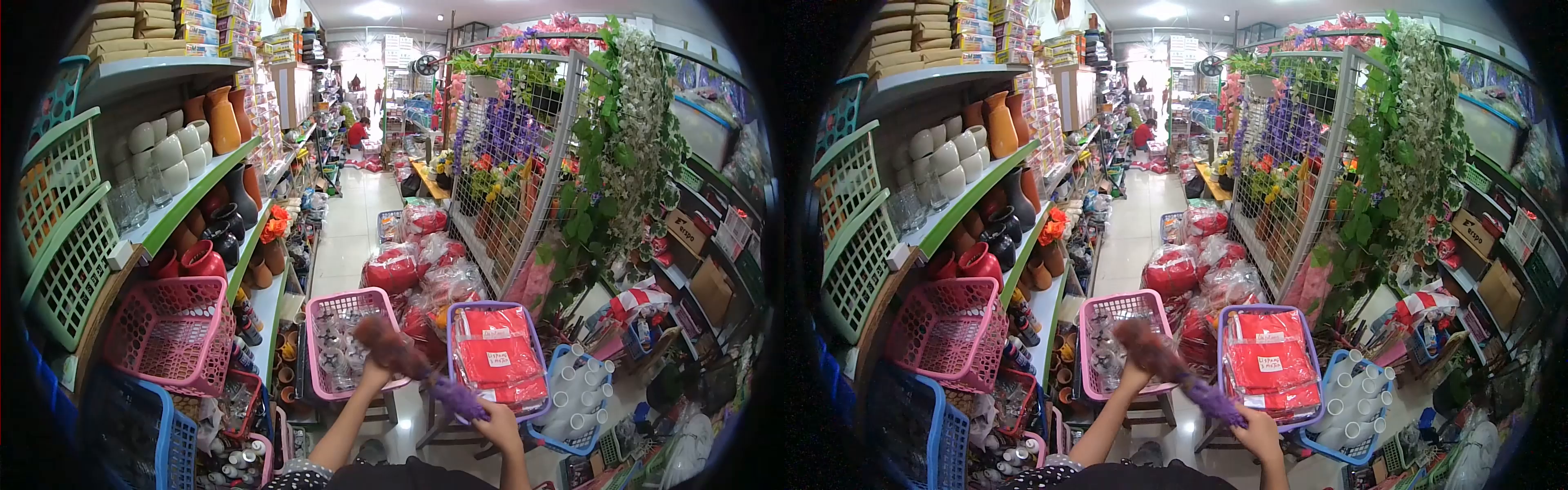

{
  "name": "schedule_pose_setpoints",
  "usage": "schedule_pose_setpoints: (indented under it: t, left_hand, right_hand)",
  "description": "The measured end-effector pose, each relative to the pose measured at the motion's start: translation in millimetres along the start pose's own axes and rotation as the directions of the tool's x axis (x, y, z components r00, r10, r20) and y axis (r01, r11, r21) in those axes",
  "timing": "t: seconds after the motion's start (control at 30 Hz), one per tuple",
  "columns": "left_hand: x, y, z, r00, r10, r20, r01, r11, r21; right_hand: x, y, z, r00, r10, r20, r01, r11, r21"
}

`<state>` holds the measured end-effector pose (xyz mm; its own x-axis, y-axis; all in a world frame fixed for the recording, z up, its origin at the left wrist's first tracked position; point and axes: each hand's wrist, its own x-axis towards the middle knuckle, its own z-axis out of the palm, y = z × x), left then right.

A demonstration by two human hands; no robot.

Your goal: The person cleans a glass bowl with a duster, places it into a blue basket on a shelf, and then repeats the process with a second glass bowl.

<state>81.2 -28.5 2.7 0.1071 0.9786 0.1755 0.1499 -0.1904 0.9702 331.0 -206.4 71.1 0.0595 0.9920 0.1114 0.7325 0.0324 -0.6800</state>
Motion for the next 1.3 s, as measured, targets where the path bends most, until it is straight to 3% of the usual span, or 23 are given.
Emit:
schedule_pose_setpoints:
  t: [0.1, 0.17, 0.23, 0.3, 0.37, 0.43, 0.47, 0.5, 0.53, 0.57, 0.63, 0.7, 0.77, 0.8, 0.83, 0.93, 1.0, 1.03, 1.1, 1.13, 1.17, 1.27, 1.3]
  left_hand:
    - [1, 0, 4, 0.996, 0.078, -0.040, -0.082, 0.990, -0.117]
    - [4, 7, -2, 0.997, 0.053, 0.047, -0.056, 0.997, 0.058]
    - [8, 8, 8, 0.987, 0.164, 0.004, -0.148, 0.905, -0.400]
    - [2, 18, 0, 0.997, -0.072, 0.023, 0.071, 0.997, 0.043]
    - [-3, 34, 8, 0.997, 0.031, -0.067, -0.039, 0.991, -0.126]
    - [11, -14, 8, 0.999, 0.044, 0.000, -0.044, 0.999, 0.004]
    - [16, -41, 5, 0.896, 0.443, -0.037, -0.384, 0.813, 0.438]
    - [19, -58, 3, 0.657, 0.746, 0.110, -0.536, 0.359, 0.765]
    - [17, -27, 9, 0.834, 0.544, -0.091, -0.478, 0.795, 0.375]
    - [23, -24, 5, 0.998, 0.039, 0.051, -0.060, 0.852, 0.520]
    - [1, 24, 10, 0.993, 0.102, -0.056, -0.103, 0.995, -0.008]
    - [6, 7, 8, 0.995, 0.096, -0.019, -0.097, 0.995, -0.039]
    - [11, -16, 7, 0.957, 0.289, -0.011, -0.283, 0.945, 0.164]
    - [17, -24, 9, 0.936, 0.353, -0.009, -0.339, 0.904, 0.260]
    - [11, -14, 19, 0.985, 0.107, -0.133, -0.141, 0.950, -0.278]
    - [6, 15, 13, 0.964, 0.188, -0.187, -0.217, 0.964, -0.151]
    - [16, 0, 6, 0.994, 0.099, -0.036, -0.077, 0.919, 0.387]
    - [18, -3, 11, 0.939, 0.311, -0.145, -0.278, 0.938, 0.208]
    - [16, -12, 10, 0.993, 0.112, -0.031, -0.113, 0.992, -0.061]
    - [9, 8, 12, 0.991, 0.118, -0.056, -0.129, 0.953, -0.274]
    - [10, 4, 13, 0.991, 0.121, -0.060, -0.133, 0.952, -0.276]
    - [16, -17, 6, 0.976, 0.213, -0.046, -0.199, 0.958, 0.207]
    - [17, -23, 6, 0.975, 0.216, -0.043, -0.203, 0.957, 0.207]
  right_hand:
    - [0, -9, -3, 0.986, 0.117, -0.120, -0.123, 0.991, -0.044]
    - [-2, -3, -3, 0.998, -0.067, -0.005, 0.067, 0.997, 0.026]
    - [-5, -7, -7, 0.998, -0.065, 0.027, 0.066, 0.997, -0.026]
    - [-3, -8, -6, 0.997, -0.062, 0.056, 0.067, 0.994, -0.081]
    - [1, -5, 1, 0.979, 0.103, -0.176, -0.110, 0.993, -0.033]
    - [1, -5, -7, 0.989, 0.122, -0.081, -0.128, 0.989, -0.074]
    - [-1, -4, -8, 1.000, 0.023, -0.016, -0.024, 0.996, -0.084]
    - [-4, -5, -9, 0.996, -0.073, 0.048, 0.077, 0.993, -0.086]
    - [-4, -10, -11, 0.999, -0.019, 0.050, 0.026, 0.990, -0.137]
    - [-3, -9, -8, 0.999, -0.018, 0.047, 0.024, 0.990, -0.138]
    - [1, -6, -2, 0.984, 0.058, -0.167, -0.081, 0.988, -0.134]
    - [0, -4, -6, 0.997, -0.012, -0.082, 0.002, 0.993, -0.120]
    - [1, -6, -7, 0.997, -0.076, -0.006, 0.075, 0.993, -0.095]
    - [4, -10, -8, 0.999, 0.010, -0.053, -0.015, 0.996, -0.083]
    - [6, -15, -8, 0.990, 0.098, -0.098, -0.105, 0.992, -0.068]
    - [7, -3, -4, 0.987, 0.046, -0.151, -0.046, 0.999, 0.005]
    - [6, -4, -4, 0.993, -0.087, -0.085, 0.090, 0.996, 0.028]
    - [8, -7, -6, 0.993, -0.085, -0.088, 0.088, 0.996, 0.030]
    - [12, -12, -11, 0.989, 0.130, -0.067, -0.133, 0.990, -0.041]
    - [13, -15, -10, 0.983, 0.109, -0.148, -0.116, 0.993, -0.039]
    - [13, -15, -13, 0.983, 0.103, -0.149, -0.111, 0.993, -0.042]
    - [8, -21, -20, 0.997, -0.039, -0.061, 0.037, 0.999, -0.038]
    - [10, -21, -19, 0.997, -0.038, -0.065, 0.036, 0.999, -0.037]
